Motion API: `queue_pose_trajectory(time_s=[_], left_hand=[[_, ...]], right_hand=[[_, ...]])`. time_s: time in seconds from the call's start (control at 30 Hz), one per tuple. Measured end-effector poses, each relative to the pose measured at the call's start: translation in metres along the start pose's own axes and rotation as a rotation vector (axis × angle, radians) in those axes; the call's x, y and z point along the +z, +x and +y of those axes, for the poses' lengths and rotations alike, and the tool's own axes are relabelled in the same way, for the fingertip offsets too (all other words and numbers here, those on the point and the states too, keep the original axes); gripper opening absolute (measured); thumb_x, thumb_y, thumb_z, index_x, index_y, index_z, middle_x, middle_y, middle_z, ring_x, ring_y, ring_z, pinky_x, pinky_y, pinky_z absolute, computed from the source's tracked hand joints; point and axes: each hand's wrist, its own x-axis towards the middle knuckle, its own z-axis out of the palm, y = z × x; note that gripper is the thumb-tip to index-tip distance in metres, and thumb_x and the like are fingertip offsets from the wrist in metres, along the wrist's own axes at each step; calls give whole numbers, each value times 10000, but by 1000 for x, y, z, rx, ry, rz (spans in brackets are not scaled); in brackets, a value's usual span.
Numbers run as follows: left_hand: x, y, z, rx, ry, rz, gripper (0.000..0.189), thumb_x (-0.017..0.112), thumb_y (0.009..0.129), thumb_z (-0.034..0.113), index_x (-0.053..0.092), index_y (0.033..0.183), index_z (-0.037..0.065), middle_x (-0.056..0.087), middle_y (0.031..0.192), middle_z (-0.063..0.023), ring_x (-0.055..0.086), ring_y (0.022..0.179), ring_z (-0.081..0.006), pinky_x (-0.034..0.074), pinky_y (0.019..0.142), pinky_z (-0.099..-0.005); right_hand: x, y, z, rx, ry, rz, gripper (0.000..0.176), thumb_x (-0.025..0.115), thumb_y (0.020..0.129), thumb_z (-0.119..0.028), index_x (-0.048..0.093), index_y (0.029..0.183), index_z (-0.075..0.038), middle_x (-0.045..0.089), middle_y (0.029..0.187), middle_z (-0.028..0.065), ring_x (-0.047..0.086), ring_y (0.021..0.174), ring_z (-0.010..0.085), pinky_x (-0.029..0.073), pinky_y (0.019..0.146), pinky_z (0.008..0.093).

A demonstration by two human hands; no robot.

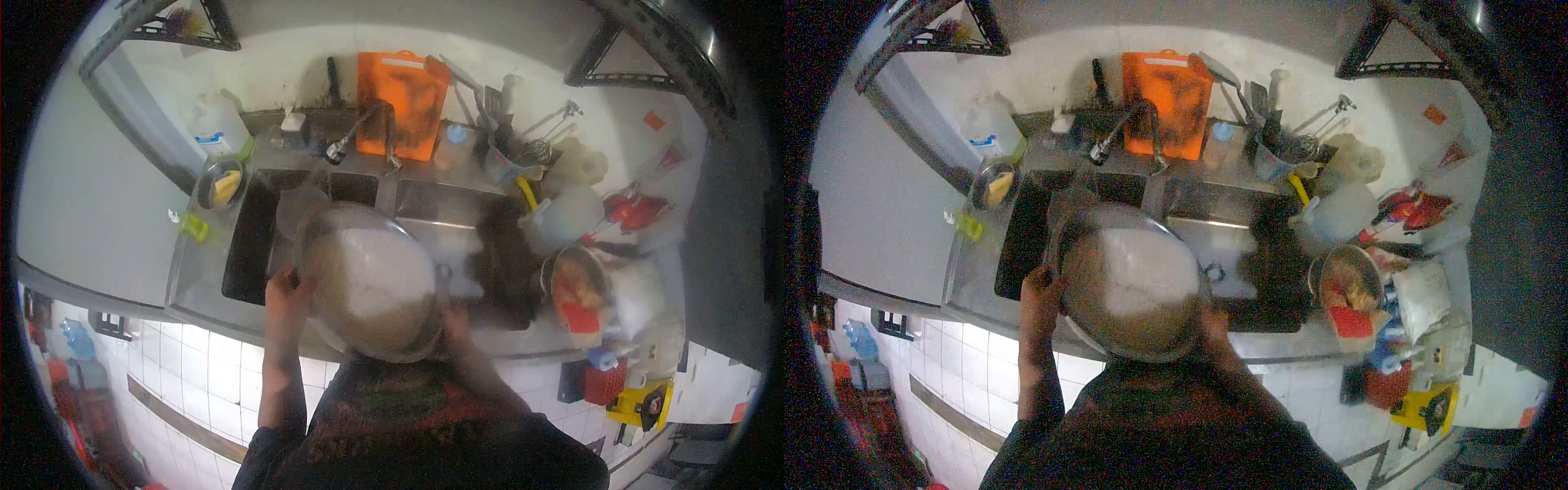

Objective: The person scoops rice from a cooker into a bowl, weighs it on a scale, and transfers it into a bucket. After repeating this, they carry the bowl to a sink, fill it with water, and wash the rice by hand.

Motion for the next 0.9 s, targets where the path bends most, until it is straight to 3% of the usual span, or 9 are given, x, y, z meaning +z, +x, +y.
queue_pose_trajectory(time_s=[0.1,0.17,0.4,0.47,0.53,0.63,0.73,0.83,0.9], left_hand=[[2,0,5,25,-94,23,166,589,789,70,632,906,-39,604,680,-42,541,546,-103,416,461,-261],[3,1,4,16,-105,40,165,590,757,65,645,867,-47,606,669,-43,554,589,-96,433,512,-262],[0,5,-5,14,-17,26,162,598,741,72,646,824,-58,627,707,-42,549,617,-100,438,548,-279],[0,5,-8,30,-43,25,164,600,750,74,644,835,-59,625,705,-39,544,605,-99,432,537,-280],[1,6,-9,58,-82,19,166,610,765,83,643,846,-58,621,702,-36,535,584,-96,423,518,-275],[4,-4,15,-27,-74,25,155,630,785,106,633,822,-44,601,678,-30,526,563,-91,403,483,-263],[2,2,1,-11,-38,-24,206,641,819,92,613,997,-7,625,749,-43,504,490,-111,375,397,-265],[3,-3,10,3,-17,-34,134,635,803,100,593,778,-24,562,640,-20,519,536,-93,384,445,-259],[3,-6,17,-30,-37,-37,141,634,805,107,609,820,-31,587,677,-36,535,573,-100,405,477,-260]], right_hand=[[3,38,44,-322,-492,-21,352,502,888,-283,562,1186,-105,660,929,143,639,758,339,529,671,477],[2,40,46,-248,-540,-59,364,507,884,-298,564,1189,-107,658,947,152,640,774,347,531,691,481],[15,58,83,-348,-211,-30,351,522,884,-336,607,1125,-95,660,952,152,641,787,334,528,688,474],[14,55,83,-244,-93,-53,379,521,889,-380,620,1105,-86,660,966,139,638,823,317,519,713,465],[0,14,22,40,29,-117,440,520,889,-447,627,1096,-73,657,990,131,632,867,302,508,752,455],[-2,28,28,91,76,-84,366,624,817,-206,582,1036,84,625,926,147,596,838,240,474,700,389],[-7,5,2,82,91,-79,350,612,821,-190,583,1037,84,630,909,146,606,828,240,485,697,376],[12,46,59,0,82,-13,320,590,823,-156,585,1043,77,631,911,149,610,816,237,492,696,363],[12,47,65,-110,7,-15,314,578,825,-137,582,1060,71,630,925,147,609,821,231,495,697,359]])
